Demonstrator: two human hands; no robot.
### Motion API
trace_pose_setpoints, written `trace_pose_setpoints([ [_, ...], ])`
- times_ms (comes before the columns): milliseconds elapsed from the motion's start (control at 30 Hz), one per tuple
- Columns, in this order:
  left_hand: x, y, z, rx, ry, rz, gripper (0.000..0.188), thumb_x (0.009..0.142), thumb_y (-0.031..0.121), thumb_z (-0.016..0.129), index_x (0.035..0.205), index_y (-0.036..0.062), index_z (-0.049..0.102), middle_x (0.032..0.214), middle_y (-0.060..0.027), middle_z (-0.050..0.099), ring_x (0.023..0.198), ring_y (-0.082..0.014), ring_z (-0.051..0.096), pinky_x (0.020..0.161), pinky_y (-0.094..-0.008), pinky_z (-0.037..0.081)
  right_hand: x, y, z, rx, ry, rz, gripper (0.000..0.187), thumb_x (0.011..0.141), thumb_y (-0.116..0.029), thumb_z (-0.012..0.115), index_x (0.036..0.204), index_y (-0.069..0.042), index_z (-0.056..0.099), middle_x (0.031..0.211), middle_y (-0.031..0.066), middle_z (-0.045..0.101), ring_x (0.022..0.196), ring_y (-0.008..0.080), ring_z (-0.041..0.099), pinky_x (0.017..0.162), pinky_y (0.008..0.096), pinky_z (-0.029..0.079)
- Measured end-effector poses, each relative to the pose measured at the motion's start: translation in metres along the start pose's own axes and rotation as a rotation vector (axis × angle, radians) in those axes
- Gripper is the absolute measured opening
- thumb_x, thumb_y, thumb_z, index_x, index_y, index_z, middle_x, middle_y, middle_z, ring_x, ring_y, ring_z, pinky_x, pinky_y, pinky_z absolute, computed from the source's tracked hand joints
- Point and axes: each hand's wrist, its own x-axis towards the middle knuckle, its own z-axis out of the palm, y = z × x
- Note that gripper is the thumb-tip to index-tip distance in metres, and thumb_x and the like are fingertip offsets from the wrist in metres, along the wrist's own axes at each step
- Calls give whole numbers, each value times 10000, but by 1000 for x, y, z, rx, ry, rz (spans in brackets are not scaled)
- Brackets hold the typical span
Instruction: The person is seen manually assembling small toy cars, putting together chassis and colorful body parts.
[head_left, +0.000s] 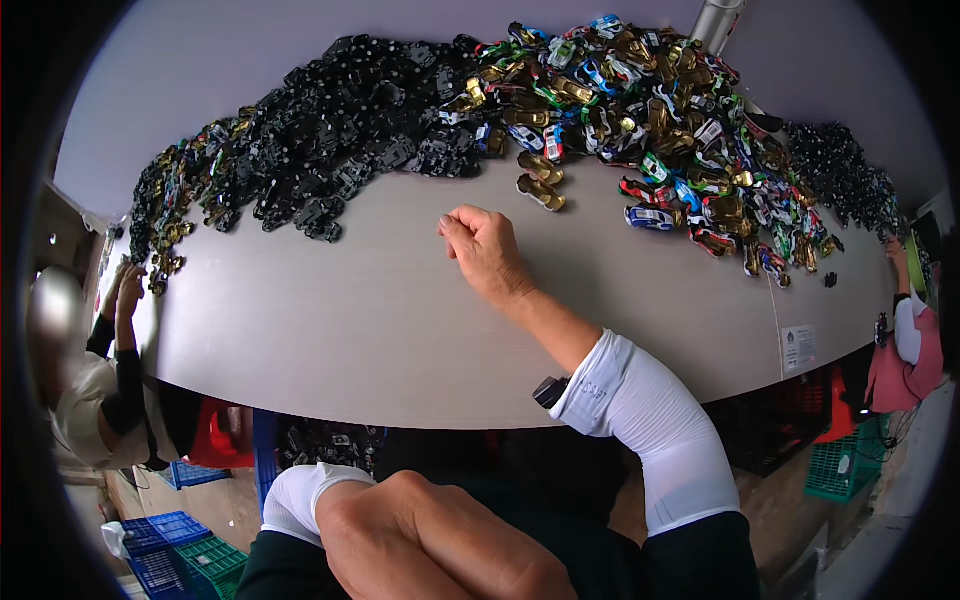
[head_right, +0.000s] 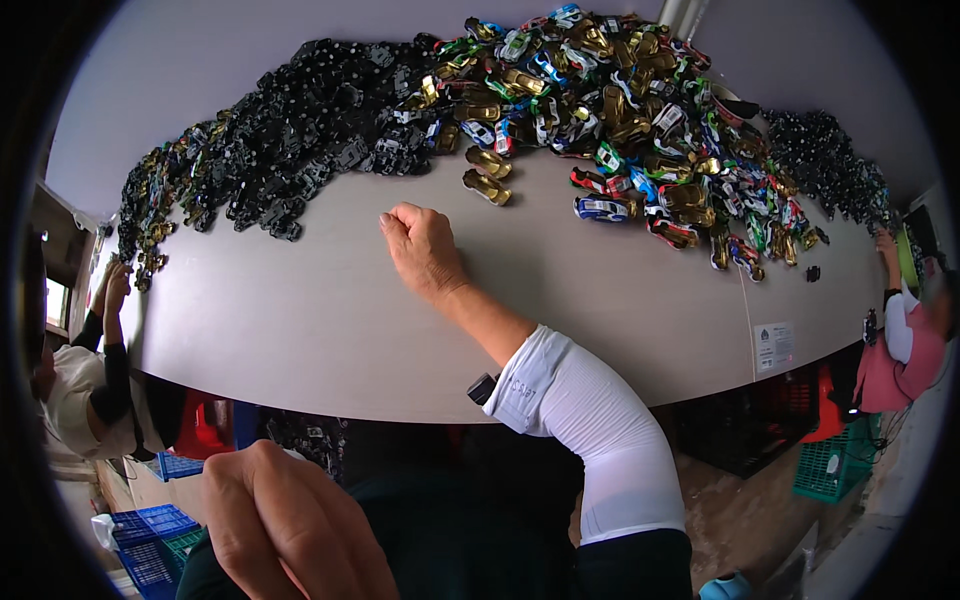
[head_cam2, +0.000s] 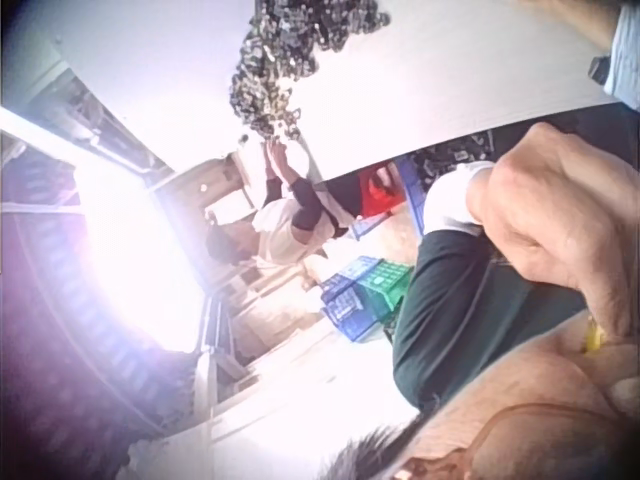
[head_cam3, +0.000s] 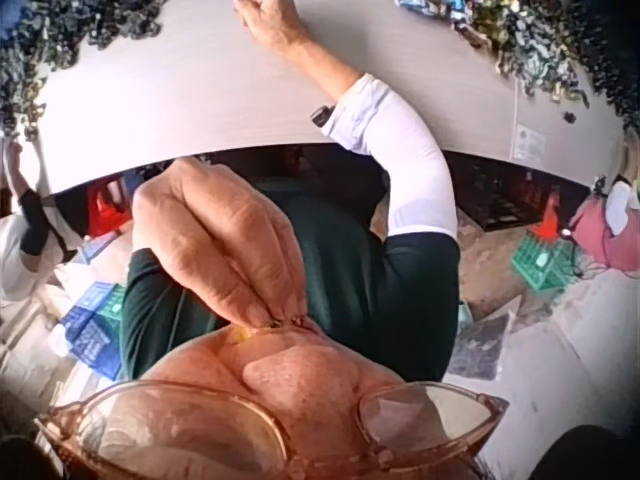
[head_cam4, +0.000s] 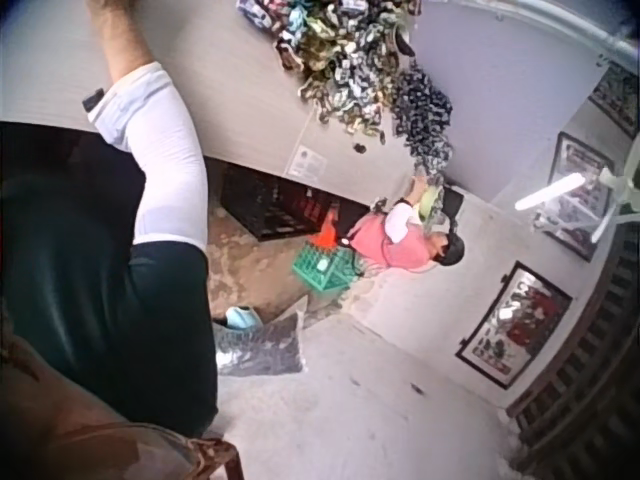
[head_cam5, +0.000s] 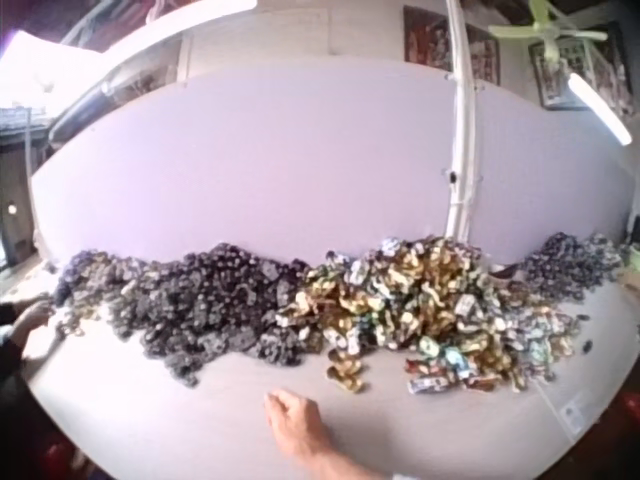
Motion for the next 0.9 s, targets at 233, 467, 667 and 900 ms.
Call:
trace_pose_setpoints([
  [233,-3,25,5,214,99,-143,214,941,-14,448,815,-81,608,810,-232,597,600,-255,591,519,-276,475,1,7,6,-23,-13,-45,248,915,-158,564,755,29,589,554,92,562,488,174,506,513,331,430],
  [467,-130,102,-72,717,47,-1497,119,776,21,569,889,8,605,683,-50,619,624,-115,601,559,-257,469,1,7,2,-96,-91,-49,226,929,-160,568,790,6,633,583,-11,544,540,42,451,496,225,356],
  [667,-370,164,-149,992,602,-1353,200,823,48,637,1003,-39,619,877,-137,657,749,-230,669,661,-318,562,2,9,2,-86,-80,-48,224,944,-179,563,810,-16,636,621,-36,531,512,21,379,476,211,304],
  [900,-377,102,-207,608,1514,-1178,284,862,51,613,1141,5,590,1004,-133,660,950,-247,640,830,-342,528,4,5,1,-84,-84,25,206,921,-147,583,768,-14,619,591,-26,547,524,31,419,486,228,335],
])
